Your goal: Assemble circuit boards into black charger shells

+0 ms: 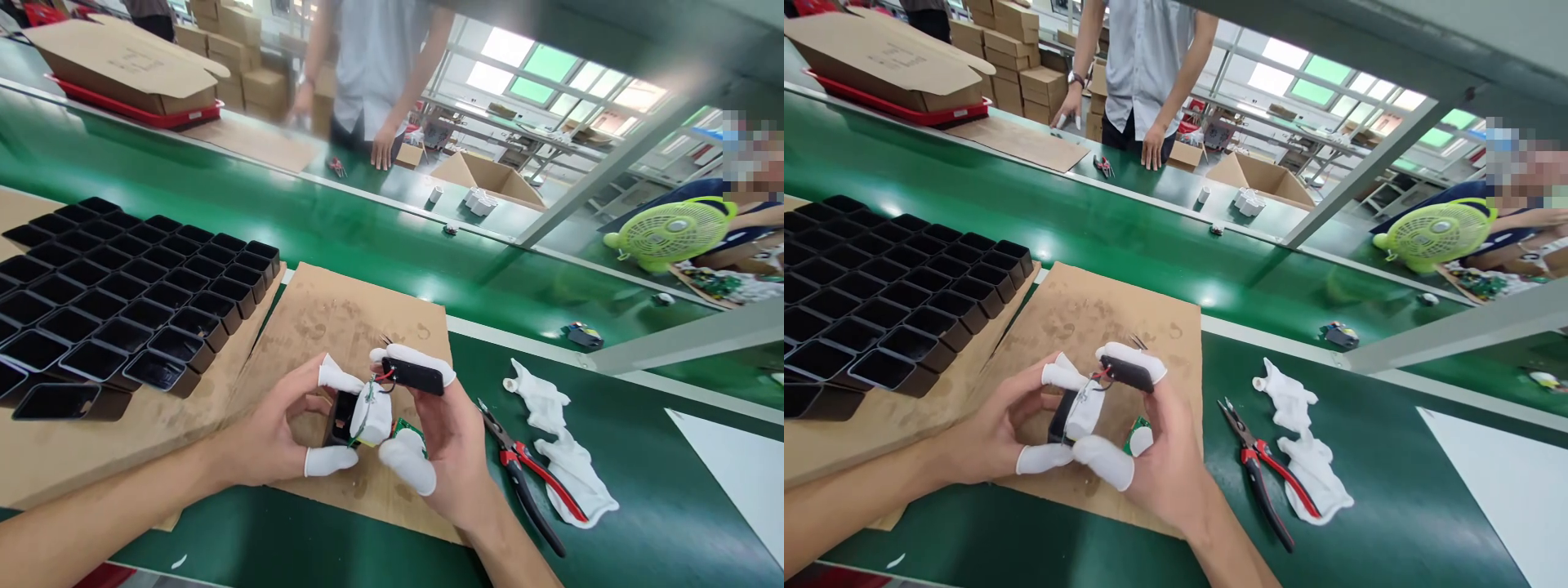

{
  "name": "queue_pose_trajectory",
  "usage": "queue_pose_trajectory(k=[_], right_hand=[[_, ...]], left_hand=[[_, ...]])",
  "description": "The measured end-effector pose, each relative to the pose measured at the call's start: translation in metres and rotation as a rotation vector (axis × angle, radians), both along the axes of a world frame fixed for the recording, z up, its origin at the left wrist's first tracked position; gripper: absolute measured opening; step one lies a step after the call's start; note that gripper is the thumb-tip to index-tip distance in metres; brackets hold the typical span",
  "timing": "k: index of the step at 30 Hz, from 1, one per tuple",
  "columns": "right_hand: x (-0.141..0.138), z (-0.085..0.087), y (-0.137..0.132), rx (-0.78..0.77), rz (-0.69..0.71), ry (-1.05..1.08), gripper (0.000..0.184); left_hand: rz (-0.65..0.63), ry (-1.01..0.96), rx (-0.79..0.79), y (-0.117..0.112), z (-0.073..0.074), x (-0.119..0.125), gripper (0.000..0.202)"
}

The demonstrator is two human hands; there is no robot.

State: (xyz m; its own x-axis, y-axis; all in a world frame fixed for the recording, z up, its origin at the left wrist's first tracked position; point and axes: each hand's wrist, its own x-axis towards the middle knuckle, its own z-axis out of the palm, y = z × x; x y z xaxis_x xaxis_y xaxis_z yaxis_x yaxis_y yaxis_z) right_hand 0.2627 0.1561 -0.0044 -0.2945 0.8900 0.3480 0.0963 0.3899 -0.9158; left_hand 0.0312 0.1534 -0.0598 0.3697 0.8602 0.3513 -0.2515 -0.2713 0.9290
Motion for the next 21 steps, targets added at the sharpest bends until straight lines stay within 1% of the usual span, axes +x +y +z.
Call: queue_pose_trajectory(k=[1, 3, 5, 8, 9, 11, 13, 14, 16, 18, 21], right_hand=[[0.002, -0.001, 0.001, 0.014, 0.001, -0.026, 0.08], [0.003, -0.002, 0.001, 0.029, -0.01, -0.048, 0.09], [0.001, -0.004, 0.001, 0.025, -0.015, -0.026, 0.09], [-0.004, -0.007, -0.001, -0.021, -0.015, 0.054, 0.085], [-0.006, -0.007, -0.001, -0.036, -0.023, 0.084, 0.083], [-0.007, -0.005, -0.002, -0.064, -0.037, 0.155, 0.08], [-0.006, -0.001, -0.001, -0.084, -0.033, 0.23, 0.078], [-0.005, 0.003, -0.001, -0.085, -0.025, 0.261, 0.077], [-0.003, 0.01, -0.001, -0.072, -0.015, 0.29, 0.074], [0.0, 0.016, 0.0, -0.055, -0.006, 0.273, 0.07], [0.002, 0.018, -0.002, -0.036, 0.027, 0.229, 0.069]], left_hand=[[0.005, 0.002, 0.001, 0.0, 0.001, 0.0, 0.055], [0.002, 0.007, 0.01, 0.0, 0.003, 0.0, 0.052], [0.0, 0.01, 0.019, 0.001, 0.004, -0.001, 0.049], [0.025, 0.024, 0.053, 0.002, 0.002, -0.001, 0.05], [0.039, 0.035, 0.058, 0.002, 0.0, -0.002, 0.054], [0.076, 0.044, 0.047, 0.001, -0.003, -0.002, 0.067], [0.119, 0.04, 0.016, 0.0, -0.004, -0.003, 0.083], [0.141, 0.034, 0.006, -0.001, -0.004, -0.003, 0.088], [0.18, 0.037, 0.007, -0.002, -0.002, -0.004, 0.086], [0.2, 0.052, 0.04, -0.001, 0.001, -0.005, 0.076], [0.2, 0.073, 0.104, 0.001, 0.007, -0.006, 0.065]])
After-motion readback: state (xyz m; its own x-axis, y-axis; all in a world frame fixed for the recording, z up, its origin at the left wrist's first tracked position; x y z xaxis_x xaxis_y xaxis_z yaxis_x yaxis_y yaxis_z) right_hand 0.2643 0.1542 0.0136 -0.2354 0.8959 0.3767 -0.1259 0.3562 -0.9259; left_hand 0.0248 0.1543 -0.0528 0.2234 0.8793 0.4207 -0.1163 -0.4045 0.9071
